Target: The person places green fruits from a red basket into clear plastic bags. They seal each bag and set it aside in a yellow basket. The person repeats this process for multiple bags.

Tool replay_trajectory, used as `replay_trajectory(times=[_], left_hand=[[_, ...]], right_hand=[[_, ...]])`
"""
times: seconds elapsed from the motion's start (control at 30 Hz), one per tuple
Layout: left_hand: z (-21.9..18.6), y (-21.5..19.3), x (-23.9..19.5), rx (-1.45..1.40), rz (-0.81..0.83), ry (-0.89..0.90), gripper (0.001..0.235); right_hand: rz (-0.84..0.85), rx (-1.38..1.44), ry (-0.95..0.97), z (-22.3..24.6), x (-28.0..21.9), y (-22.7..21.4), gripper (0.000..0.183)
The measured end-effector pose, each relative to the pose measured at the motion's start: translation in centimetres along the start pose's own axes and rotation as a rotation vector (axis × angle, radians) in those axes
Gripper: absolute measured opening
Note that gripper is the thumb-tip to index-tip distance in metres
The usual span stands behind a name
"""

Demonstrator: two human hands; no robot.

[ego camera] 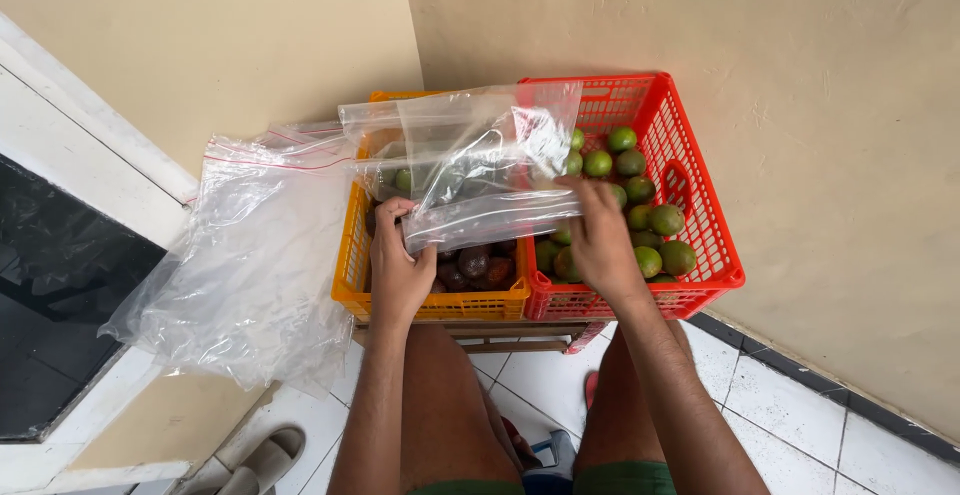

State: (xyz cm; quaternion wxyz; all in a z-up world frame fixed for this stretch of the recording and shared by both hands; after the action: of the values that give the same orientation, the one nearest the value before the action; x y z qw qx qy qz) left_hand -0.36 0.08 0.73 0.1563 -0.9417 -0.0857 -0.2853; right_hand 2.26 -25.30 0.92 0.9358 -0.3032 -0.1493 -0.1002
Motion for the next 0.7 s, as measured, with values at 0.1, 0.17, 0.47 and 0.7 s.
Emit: replay_trajectory(times=[0.1, 0.17, 0.47, 0.7], left_hand=[[0.0, -0.1, 0.0, 0.041, 0.082, 0.015, 0.043], [0.5, 0.0, -0.2, 0.004, 0.081, -0.077, 0.039], [1.6, -0.6, 0.2, 0.132, -0.139, -0.122, 0.022], [0.1, -0.1, 0.1, 0.117, -0.185, -0.145, 0.028]], right_hand=[[0.191, -0.09, 0.074, -0.6, 0.0, 1.0, 0.04], [0.265, -0.215, 0.186, -2.0, 0.1, 1.6, 0.038], [0.043, -0.056, 0.114, -1.3, -0.3, 0.3, 0.051], [0.04, -0.027, 0.018, 0.7, -0.9, 0.0, 0.022]])
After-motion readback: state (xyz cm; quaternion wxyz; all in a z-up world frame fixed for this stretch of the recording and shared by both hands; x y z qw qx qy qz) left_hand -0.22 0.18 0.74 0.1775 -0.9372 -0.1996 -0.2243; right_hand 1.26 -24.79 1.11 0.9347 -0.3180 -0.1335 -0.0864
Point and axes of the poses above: each hand's wrist, its own x-axis towards the middle knuckle, its own y-axis out of the palm, z = x × y, the point moved 1 cm from there along x, towards the middle knuckle, and after that the axes turned 12 degrees about y, right-handed, at the moved point
